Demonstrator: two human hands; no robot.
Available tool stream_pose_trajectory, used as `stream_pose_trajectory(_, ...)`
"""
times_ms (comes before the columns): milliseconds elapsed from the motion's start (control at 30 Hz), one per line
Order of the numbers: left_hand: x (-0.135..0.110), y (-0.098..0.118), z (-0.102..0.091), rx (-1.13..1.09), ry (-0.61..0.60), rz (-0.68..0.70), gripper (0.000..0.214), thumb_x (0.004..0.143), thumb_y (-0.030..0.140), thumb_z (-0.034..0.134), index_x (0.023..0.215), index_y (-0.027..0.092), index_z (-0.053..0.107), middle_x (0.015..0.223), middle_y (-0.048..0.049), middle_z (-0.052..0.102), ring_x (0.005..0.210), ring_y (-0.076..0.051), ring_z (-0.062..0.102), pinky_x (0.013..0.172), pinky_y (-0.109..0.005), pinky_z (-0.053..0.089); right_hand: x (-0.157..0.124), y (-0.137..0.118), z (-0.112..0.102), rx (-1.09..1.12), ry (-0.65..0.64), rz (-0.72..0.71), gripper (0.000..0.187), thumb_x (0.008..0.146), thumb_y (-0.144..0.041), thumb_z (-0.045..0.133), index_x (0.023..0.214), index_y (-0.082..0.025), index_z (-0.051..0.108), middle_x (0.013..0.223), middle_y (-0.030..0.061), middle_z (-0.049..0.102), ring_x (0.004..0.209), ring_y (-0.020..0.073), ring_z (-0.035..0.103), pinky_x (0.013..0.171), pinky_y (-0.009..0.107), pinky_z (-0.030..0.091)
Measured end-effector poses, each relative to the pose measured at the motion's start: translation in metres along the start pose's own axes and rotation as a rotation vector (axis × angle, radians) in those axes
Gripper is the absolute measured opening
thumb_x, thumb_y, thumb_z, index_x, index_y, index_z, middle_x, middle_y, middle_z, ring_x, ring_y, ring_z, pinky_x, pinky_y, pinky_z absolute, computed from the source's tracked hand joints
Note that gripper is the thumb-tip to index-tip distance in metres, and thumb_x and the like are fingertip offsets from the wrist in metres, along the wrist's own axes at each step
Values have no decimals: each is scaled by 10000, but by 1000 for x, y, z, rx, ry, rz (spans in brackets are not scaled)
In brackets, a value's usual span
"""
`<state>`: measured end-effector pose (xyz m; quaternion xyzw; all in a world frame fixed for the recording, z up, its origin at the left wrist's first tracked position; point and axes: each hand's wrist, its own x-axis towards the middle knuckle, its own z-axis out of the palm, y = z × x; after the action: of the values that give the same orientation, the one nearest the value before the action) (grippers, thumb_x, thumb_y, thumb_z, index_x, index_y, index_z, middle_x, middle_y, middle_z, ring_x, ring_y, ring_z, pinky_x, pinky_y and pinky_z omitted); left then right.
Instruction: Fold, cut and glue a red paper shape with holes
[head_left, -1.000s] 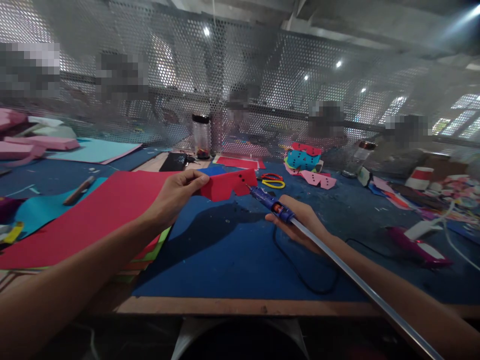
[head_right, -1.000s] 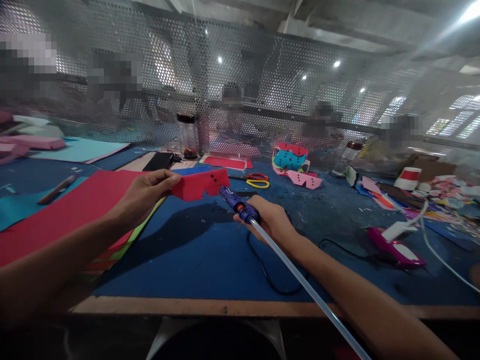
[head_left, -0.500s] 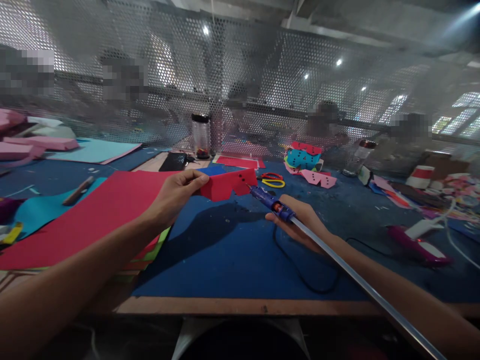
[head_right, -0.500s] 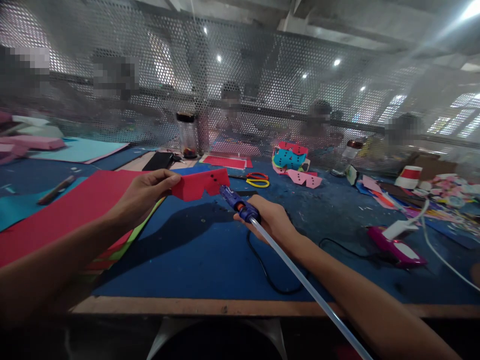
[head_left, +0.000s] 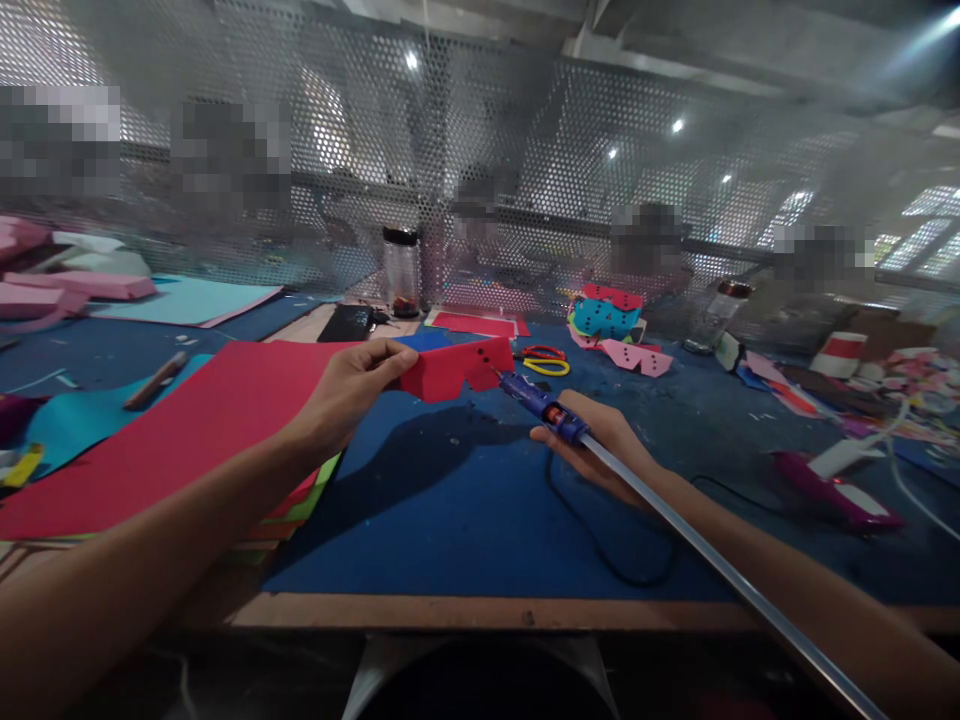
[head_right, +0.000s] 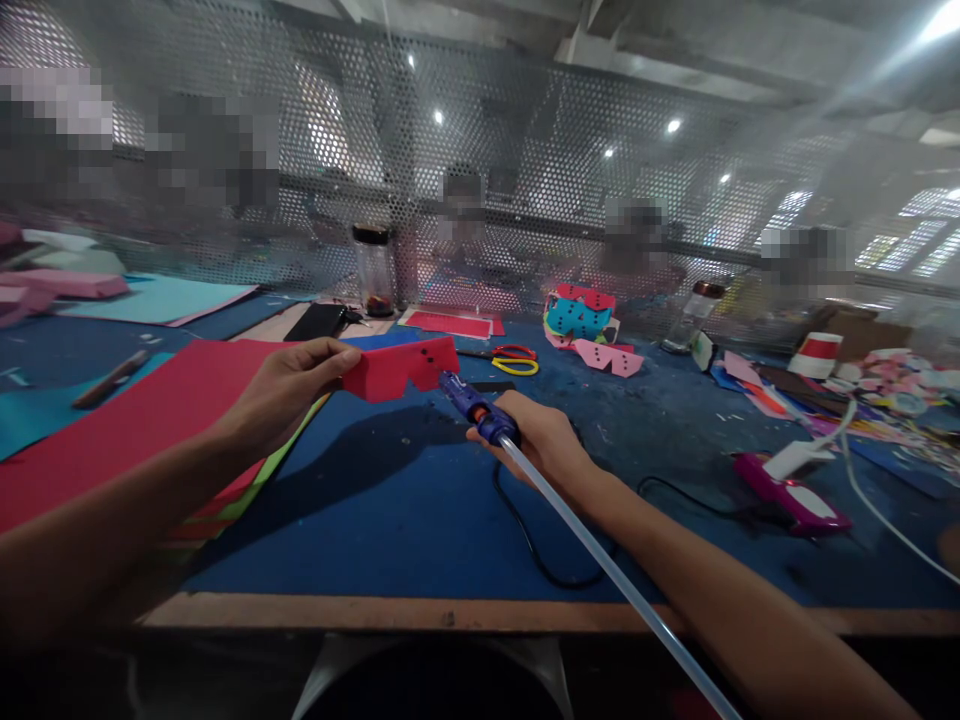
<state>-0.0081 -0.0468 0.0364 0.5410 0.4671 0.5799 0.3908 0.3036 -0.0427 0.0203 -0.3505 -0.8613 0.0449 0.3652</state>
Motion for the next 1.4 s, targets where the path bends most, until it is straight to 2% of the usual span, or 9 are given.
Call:
stream_pose_trajectory(233, 1, 0, 0, 24, -6, 17, 270, 800, 420, 762, 836, 164, 685, 765, -15, 638, 682, -125, 573, 604, -230, 453, 0, 0, -1, 36, 6, -39, 290, 897, -455, 644, 806, -218, 503, 724, -18, 552, 615, 118, 496, 586, 241, 356)
stream_pose_trajectory(667, 1, -2, -1, 7, 1, -11, 264, 802, 417, 768, 832, 170, 679, 767, -5, 617, 657, -102, 548, 548, -192, 419, -1, -1, -1, 73, -10, -27, 275, 901, -423, 644, 792, -217, 499, 720, -23, 555, 611, 112, 486, 581, 232, 344)
stream_pose_trajectory(1400, 0, 1, 1, 15, 0, -11, 274, 784, 422, 775, 835, 172, 675, 777, -8, 653, 634, -113, 576, 563, -222, 442, 0, -2, -2, 73, -22, -34, 298, 896, -444, 654, 789, -218, 492, 711, -27, 525, 622, 117, 481, 604, 229, 366)
